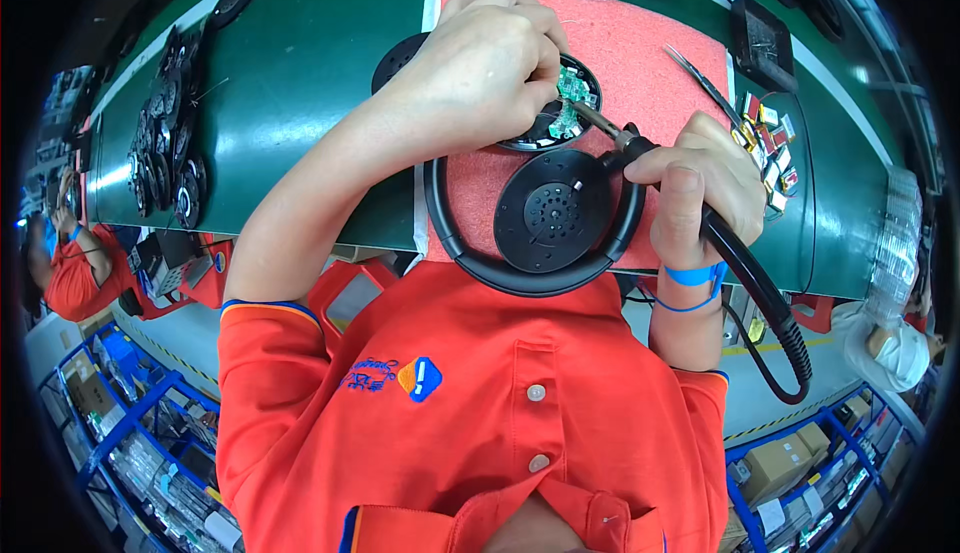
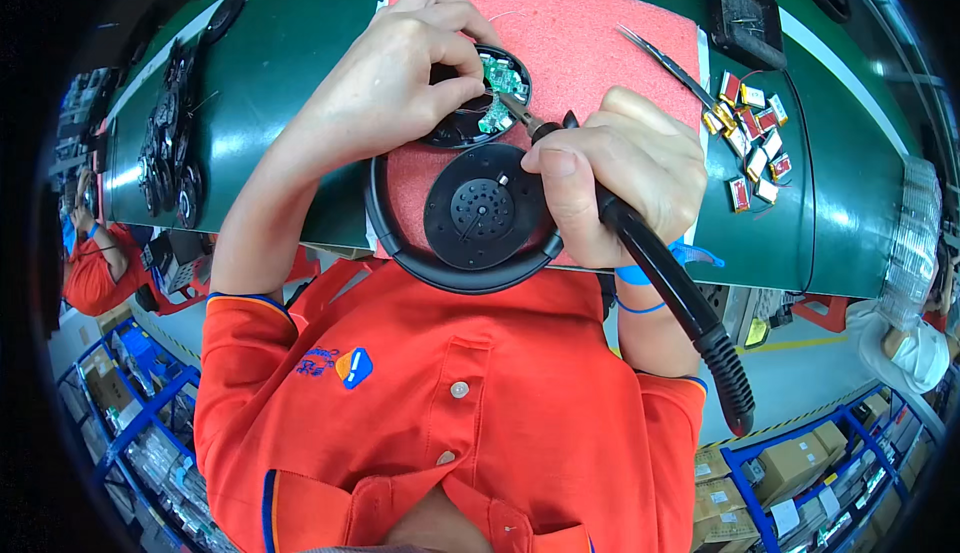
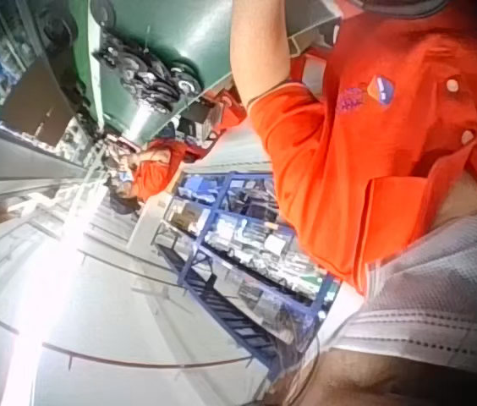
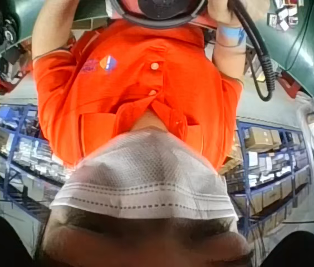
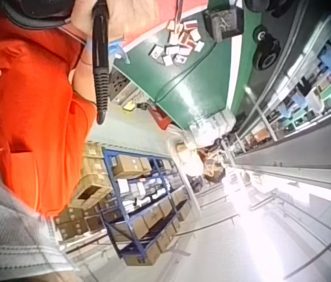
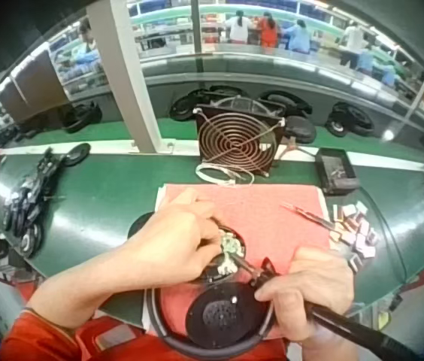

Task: Soldering wires and components onto a circuit board inside a headphone ear cup.

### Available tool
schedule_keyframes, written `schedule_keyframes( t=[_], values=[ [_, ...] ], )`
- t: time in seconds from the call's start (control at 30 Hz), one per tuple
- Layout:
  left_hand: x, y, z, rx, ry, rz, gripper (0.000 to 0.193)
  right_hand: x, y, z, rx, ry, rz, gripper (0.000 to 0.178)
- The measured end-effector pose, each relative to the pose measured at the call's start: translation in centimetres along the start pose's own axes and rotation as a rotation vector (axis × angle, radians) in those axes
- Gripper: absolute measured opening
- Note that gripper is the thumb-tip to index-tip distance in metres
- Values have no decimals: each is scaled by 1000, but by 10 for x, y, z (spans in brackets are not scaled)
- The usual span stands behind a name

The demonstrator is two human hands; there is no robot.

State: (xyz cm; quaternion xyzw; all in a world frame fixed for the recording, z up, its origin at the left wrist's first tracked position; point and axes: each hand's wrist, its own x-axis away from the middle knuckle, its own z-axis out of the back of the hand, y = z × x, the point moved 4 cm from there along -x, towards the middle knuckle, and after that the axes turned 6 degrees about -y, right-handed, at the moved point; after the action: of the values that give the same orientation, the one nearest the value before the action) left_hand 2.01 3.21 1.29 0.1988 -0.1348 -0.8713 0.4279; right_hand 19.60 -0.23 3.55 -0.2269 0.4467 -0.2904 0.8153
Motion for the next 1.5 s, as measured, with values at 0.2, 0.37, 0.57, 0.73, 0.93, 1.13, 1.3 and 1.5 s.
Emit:
schedule_keyframes(
  t=[0.2,0.37,0.57,0.73,0.93,1.13,1.3,1.5],
  values=[
    [0,0,0,18,-43,17,8,0,1,5,-19,22,117,19],
    [0,0,-1,14,-42,22,8,1,1,4,-12,15,106,19],
    [0,1,-2,3,-2,14,8,4,-2,0,-3,44,28,44],
    [1,1,-3,-2,3,13,7,4,-2,-1,4,7,31,42],
    [0,1,-2,1,-2,15,8,4,-1,-1,5,2,29,40],
    [0,2,-2,16,-47,26,7,4,1,7,-27,10,117,20],
    [2,0,-3,20,14,5,8,4,0,6,-27,10,97,20],
    [4,0,-3,46,29,1,8,5,0,6,-30,15,99,20]
  ],
)
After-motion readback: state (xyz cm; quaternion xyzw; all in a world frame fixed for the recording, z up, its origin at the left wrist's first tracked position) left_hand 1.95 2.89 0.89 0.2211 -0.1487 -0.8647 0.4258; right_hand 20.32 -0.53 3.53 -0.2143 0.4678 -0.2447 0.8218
